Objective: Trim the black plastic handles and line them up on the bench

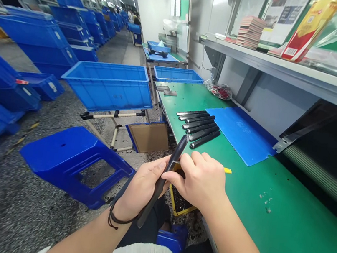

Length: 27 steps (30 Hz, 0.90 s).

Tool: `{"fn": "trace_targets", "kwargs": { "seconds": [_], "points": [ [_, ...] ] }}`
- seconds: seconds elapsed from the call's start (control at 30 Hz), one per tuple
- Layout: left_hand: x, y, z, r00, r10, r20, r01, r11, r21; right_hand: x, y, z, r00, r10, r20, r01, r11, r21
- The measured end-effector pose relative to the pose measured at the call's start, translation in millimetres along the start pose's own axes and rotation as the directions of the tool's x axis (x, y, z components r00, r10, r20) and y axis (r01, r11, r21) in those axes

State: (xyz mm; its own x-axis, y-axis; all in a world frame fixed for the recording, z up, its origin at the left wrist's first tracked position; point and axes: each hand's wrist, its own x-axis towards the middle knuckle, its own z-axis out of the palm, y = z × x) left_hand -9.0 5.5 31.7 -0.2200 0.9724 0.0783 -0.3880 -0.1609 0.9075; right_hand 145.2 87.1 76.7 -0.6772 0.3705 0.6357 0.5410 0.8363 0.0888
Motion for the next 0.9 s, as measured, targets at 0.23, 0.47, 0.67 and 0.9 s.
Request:
{"fn": "trace_targets", "kwargs": {
  "seconds": [0.23,0.47,0.67,0.9],
  "points": [
    [8.7,5.0,-6.3,0.999,0.043,-0.029,-0.04,0.993,0.112,-1.7,-15.9,6.7,0.997,-0.061,0.048,0.057,0.995,0.077],
    [12.9,9.9,-8.8,0.998,-0.002,-0.064,0.005,0.999,0.046,-1.9,-24.8,9.8,0.991,-0.122,0.049,0.119,0.991,0.06],
    [16.6,9.6,-5.7,0.997,0.025,-0.072,-0.023,0.999,0.028,-3.0,-25.8,11.5,0.992,-0.123,0.006,0.122,0.992,0.018],
    [19.3,16.4,-2.2,0.992,0.019,-0.121,-0.017,1.0,0.018,-4.6,-30.7,16.0,0.992,-0.126,-0.014,0.126,0.992,0.019]
  ]
}}
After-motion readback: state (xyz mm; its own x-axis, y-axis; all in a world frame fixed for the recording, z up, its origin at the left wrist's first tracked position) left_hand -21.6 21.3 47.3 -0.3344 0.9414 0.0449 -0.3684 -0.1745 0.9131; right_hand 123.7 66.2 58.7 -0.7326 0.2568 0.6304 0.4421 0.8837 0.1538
